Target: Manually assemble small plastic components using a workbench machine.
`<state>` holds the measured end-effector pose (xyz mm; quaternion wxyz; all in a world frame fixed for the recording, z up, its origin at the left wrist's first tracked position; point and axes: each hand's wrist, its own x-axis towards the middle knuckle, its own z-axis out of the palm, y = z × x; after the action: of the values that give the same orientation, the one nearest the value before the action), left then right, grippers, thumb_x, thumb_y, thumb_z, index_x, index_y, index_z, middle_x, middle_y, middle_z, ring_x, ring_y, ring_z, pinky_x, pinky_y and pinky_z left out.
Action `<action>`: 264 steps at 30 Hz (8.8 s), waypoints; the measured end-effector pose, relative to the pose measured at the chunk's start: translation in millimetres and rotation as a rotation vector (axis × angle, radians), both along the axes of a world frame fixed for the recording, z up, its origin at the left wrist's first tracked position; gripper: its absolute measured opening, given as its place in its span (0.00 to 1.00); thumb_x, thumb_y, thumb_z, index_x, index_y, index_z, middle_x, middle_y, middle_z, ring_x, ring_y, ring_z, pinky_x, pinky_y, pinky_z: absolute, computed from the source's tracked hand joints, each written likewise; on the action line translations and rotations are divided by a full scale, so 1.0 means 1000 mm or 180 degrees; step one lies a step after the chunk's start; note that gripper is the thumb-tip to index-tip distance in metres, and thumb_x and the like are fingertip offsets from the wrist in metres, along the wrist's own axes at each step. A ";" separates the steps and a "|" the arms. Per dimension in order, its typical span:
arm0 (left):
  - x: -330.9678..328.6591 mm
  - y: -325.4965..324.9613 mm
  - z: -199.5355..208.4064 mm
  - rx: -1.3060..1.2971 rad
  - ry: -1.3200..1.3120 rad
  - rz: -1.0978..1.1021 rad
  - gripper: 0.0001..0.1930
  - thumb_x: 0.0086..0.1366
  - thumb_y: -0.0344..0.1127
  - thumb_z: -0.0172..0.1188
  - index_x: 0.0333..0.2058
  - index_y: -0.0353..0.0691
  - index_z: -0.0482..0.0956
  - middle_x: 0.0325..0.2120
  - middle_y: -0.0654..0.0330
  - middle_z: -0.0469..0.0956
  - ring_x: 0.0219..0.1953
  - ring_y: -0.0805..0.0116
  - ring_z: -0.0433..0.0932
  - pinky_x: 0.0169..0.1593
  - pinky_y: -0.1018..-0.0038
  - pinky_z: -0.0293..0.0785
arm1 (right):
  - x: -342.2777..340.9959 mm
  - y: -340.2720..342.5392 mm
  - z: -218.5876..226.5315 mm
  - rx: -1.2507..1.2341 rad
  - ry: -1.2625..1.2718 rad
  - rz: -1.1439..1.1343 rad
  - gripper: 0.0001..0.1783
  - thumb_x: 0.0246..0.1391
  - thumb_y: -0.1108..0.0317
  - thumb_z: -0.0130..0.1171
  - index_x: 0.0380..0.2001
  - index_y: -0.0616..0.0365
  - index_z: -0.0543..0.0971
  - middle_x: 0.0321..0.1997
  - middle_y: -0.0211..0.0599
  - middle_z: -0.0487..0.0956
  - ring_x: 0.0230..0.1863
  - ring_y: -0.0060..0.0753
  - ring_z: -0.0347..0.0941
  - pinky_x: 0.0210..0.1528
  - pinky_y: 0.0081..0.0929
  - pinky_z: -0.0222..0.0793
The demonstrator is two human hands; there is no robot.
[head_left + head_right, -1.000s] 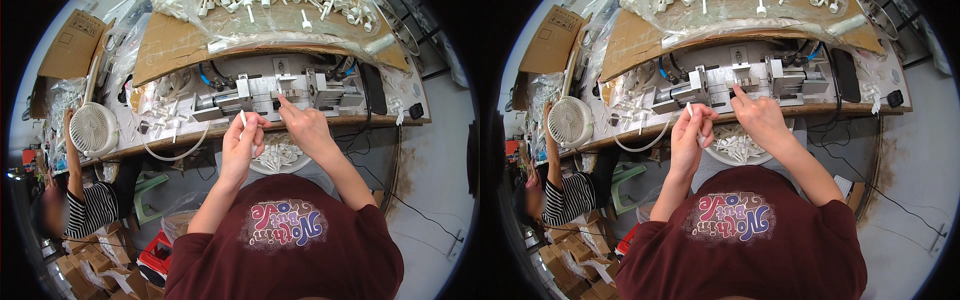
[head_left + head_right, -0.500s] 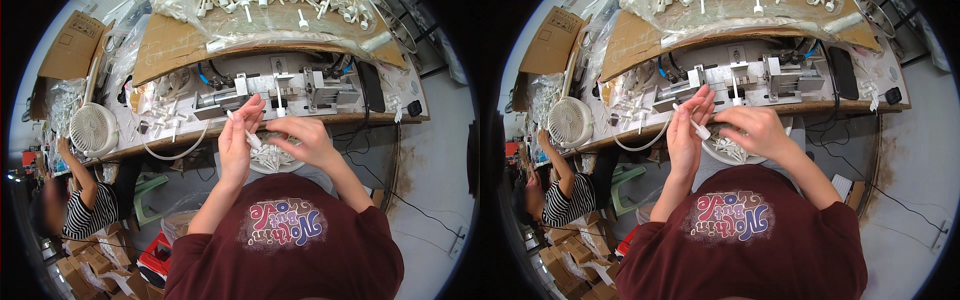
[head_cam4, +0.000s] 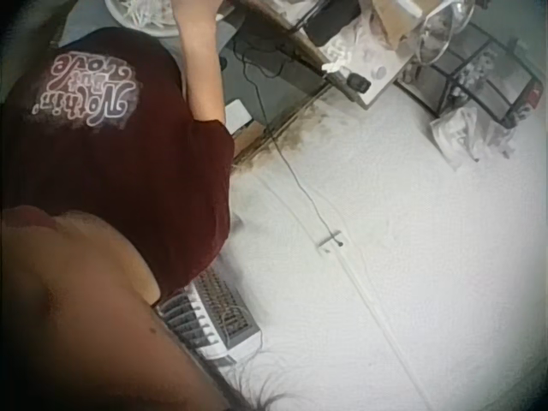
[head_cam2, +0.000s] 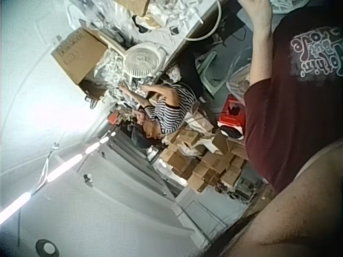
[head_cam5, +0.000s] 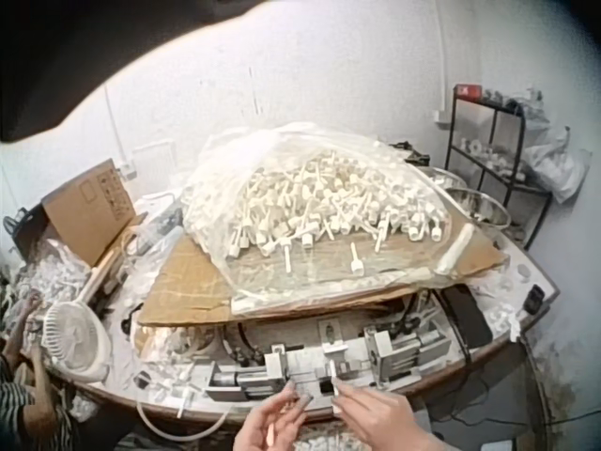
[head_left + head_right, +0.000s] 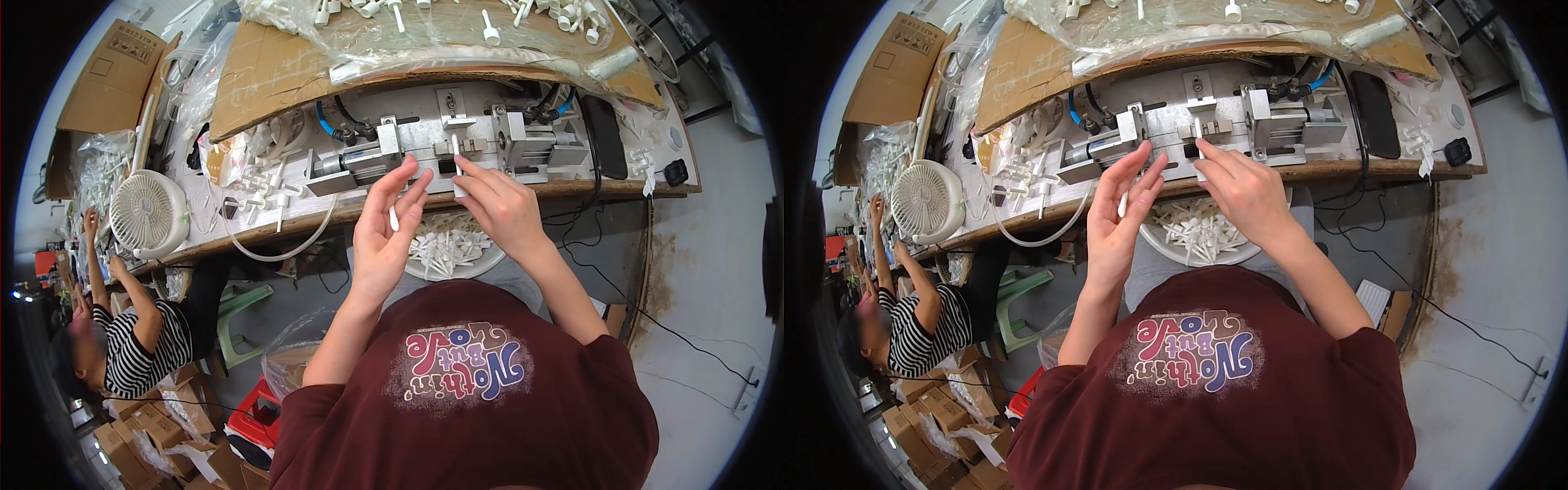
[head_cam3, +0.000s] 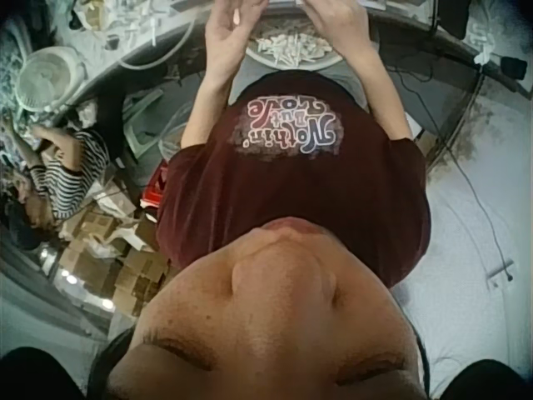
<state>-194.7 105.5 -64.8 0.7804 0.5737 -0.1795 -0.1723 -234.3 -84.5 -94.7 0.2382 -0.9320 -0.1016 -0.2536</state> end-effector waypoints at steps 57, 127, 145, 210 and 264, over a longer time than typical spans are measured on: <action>-0.008 0.009 0.007 0.0265 0.0650 0.0131 0.19 0.71 0.32 0.50 0.58 0.35 0.67 0.42 0.56 0.80 0.23 0.83 0.67 0.29 0.85 0.63 | 0.019 0.006 -0.003 -0.1047 0.0251 -0.0215 0.14 0.40 0.68 0.68 0.35 0.55 0.82 0.50 0.33 0.82 0.22 0.32 0.76 0.29 0.25 0.73; -0.034 0.053 -0.034 0.0369 0.0551 0.0810 0.10 0.72 0.32 0.52 0.49 0.37 0.73 0.35 0.62 0.81 0.24 0.86 0.65 0.29 0.87 0.62 | 0.304 -0.047 0.112 -0.0692 -0.0329 -0.1323 0.37 0.50 0.34 0.59 0.52 0.52 0.79 0.56 0.49 0.75 0.58 0.39 0.69 0.57 0.36 0.66; -0.025 0.057 -0.038 0.0346 0.0514 0.0974 0.10 0.70 0.29 0.52 0.49 0.35 0.72 0.34 0.58 0.81 0.23 0.83 0.65 0.28 0.85 0.62 | 0.343 -0.001 0.120 -0.0809 0.1116 -0.1358 0.51 0.29 0.42 0.73 0.62 0.37 0.69 0.69 0.46 0.57 0.70 0.55 0.51 0.61 0.63 0.57; 0.184 -0.122 0.051 0.2732 -0.4400 0.1332 0.13 0.52 0.39 0.67 0.38 0.46 0.84 0.33 0.58 0.81 0.39 0.59 0.79 0.44 0.64 0.69 | 0.053 -0.063 0.081 0.2479 -0.0224 -0.0079 0.16 0.38 0.71 0.77 0.31 0.60 0.80 0.35 0.26 0.77 0.28 0.11 0.70 0.28 0.11 0.66; 0.004 -0.004 0.014 0.1914 -0.2825 0.0198 0.17 0.49 0.23 0.72 0.40 0.38 0.84 0.49 0.57 0.75 0.35 0.71 0.81 0.35 0.76 0.80 | 0.018 -0.243 -0.020 -0.0436 0.1755 -0.3759 0.52 0.32 0.40 0.74 0.56 0.64 0.68 0.48 0.51 0.79 0.58 0.47 0.69 0.59 0.42 0.59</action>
<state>-190.7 101.5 -50.5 0.4355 0.7946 -0.4179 0.0661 -216.2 -327.5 -114.3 0.0163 -0.8750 0.4762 -0.0864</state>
